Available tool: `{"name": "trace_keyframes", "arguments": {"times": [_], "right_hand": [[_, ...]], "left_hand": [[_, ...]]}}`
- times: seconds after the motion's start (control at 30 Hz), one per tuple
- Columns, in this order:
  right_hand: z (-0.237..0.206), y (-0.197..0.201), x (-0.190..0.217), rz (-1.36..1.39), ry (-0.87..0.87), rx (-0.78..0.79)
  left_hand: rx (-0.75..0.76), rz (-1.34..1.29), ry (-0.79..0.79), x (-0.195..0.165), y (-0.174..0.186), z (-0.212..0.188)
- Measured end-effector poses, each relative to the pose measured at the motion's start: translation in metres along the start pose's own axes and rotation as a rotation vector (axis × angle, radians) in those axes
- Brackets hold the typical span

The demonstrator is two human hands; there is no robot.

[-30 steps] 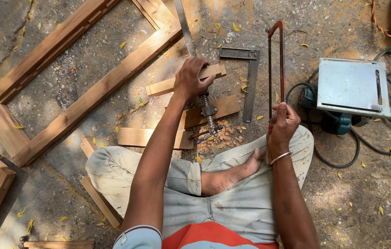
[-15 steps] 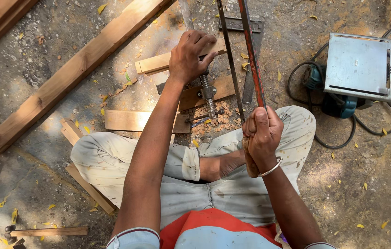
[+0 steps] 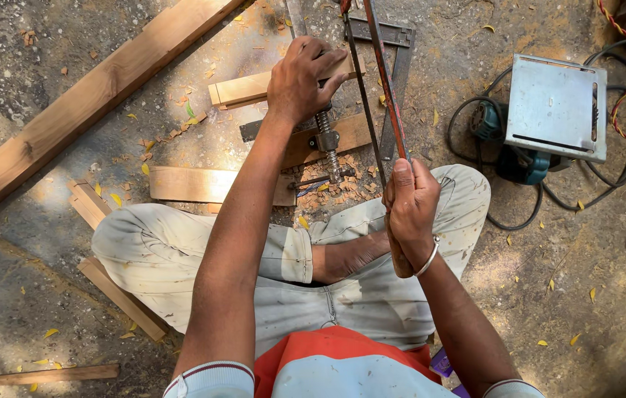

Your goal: The person sits on the ground and uses a hand saw to cut small wooden pieces clamped in a bench vise. They repeatedly saw through the wood, remove the cut pieces, and place them on the ground next to other cut pieces.

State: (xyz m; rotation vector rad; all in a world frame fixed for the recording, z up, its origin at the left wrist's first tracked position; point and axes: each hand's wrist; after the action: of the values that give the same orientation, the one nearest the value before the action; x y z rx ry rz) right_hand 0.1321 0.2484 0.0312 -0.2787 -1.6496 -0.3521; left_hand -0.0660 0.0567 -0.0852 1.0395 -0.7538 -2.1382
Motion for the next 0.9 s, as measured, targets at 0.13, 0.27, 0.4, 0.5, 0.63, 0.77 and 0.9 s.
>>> {"name": "trace_keyframes", "arguments": {"times": [0.13, 0.27, 0.4, 0.5, 0.63, 0.77, 0.9], "right_hand": [[0.001, 0.001, 0.000, 0.009, -0.032, 0.030], [0.000, 0.004, 0.002, -0.072, 0.010, 0.033], [-0.005, 0.007, 0.005, -0.133, 0.012, 0.047], [-0.007, 0.008, 0.008, -0.141, 0.000, 0.056], [-0.003, 0.003, 0.013, -0.134, -0.005, 0.060], [0.010, -0.007, 0.016, -0.101, -0.035, 0.079], [0.013, -0.009, 0.021, -0.128, -0.047, 0.079]], "left_hand": [[-0.031, 0.024, -0.011, 0.002, -0.003, -0.003], [-0.027, 0.026, -0.019, 0.005, -0.008, -0.005], [-0.029, 0.042, -0.026, 0.009, -0.014, -0.007], [-0.020, 0.054, -0.036, 0.011, -0.018, -0.009], [-0.016, 0.063, -0.036, 0.013, -0.020, -0.010], [0.005, 0.060, -0.022, 0.013, -0.018, -0.008], [-0.012, 0.032, -0.018, 0.010, -0.014, -0.006]]}}
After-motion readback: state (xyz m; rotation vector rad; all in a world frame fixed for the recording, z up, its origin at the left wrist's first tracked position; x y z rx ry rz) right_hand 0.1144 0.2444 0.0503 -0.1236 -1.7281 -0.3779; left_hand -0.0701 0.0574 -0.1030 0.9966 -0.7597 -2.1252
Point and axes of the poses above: each hand's wrist, its own z-axis towards the middle knuckle, its own y-axis out of the back of the hand, x = y × z, and after that the axes turned 12 degrees about -x, right-handed
